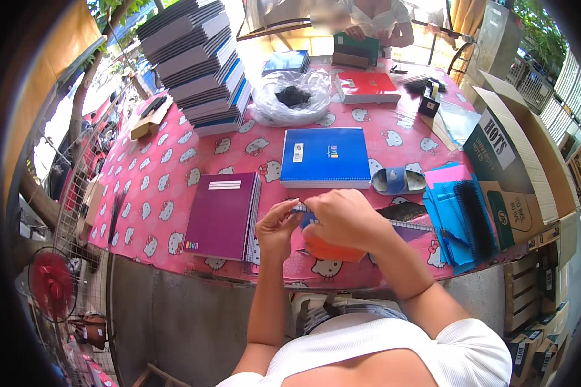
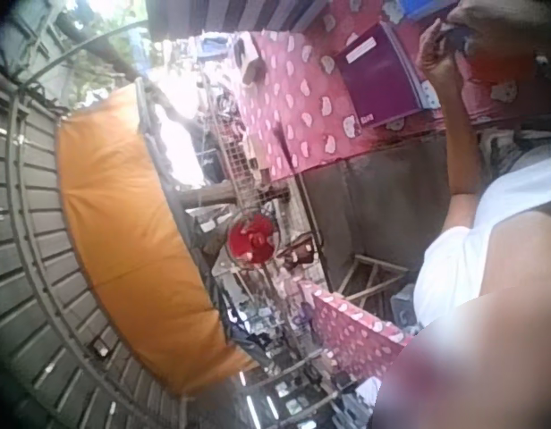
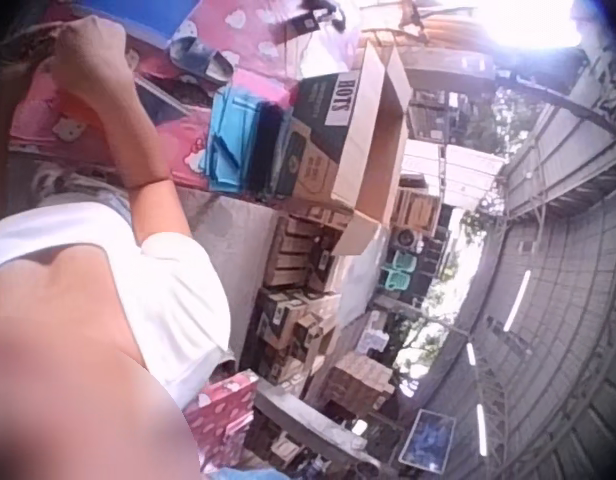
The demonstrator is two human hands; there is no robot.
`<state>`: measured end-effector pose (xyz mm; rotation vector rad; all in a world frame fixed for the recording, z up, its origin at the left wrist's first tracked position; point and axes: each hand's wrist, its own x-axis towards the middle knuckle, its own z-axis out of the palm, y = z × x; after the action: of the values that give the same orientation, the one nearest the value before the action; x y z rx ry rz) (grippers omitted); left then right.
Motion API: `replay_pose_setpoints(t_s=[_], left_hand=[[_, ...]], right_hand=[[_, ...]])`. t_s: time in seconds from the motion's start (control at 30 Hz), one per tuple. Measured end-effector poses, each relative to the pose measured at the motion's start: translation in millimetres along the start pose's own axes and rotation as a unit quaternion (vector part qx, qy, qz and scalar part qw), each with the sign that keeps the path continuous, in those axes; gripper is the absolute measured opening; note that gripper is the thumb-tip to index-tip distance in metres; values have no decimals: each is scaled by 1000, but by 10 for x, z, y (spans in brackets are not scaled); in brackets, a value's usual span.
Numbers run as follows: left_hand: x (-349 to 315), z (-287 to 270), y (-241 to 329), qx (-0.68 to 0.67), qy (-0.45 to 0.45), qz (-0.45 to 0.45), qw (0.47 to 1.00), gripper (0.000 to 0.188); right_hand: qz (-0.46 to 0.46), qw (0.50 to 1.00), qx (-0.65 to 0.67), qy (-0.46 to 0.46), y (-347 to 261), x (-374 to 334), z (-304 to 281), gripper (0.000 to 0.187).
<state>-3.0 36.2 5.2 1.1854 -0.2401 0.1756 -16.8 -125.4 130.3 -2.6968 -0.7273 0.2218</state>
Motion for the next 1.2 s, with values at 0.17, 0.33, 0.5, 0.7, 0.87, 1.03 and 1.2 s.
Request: replay_pose_setpoints(t_s=[0.17,0.33,0.5,0.7,0.87,1.03,1.2], left_hand=[[51,25,47,13,-31,-26,999,31],[83,49,135,-16,-98,-41,994,25],[211,121,25,21,-143,125,982,18],[-57,483,1498,161,7,432,887,25],[-619,820,1485,259,-76,463,844,25],[-913,786,268,344,-151,192,906,24],[-892,856,159,314,-111,221,917,22]], right_hand=[[-89,950,24,298,113,-236,131,47],[75,782,1,618,927,-1392,466,40],[353,820,-166,419,2232,-2561,1521,61],[460,847,-149,221,2177,-2703,1574,68],[450,846,-153,243,2313,-2799,1711,51],[376,863,-151,303,2252,-2641,1691,41],[492,842,-69,208,2056,-2533,1506,58]])
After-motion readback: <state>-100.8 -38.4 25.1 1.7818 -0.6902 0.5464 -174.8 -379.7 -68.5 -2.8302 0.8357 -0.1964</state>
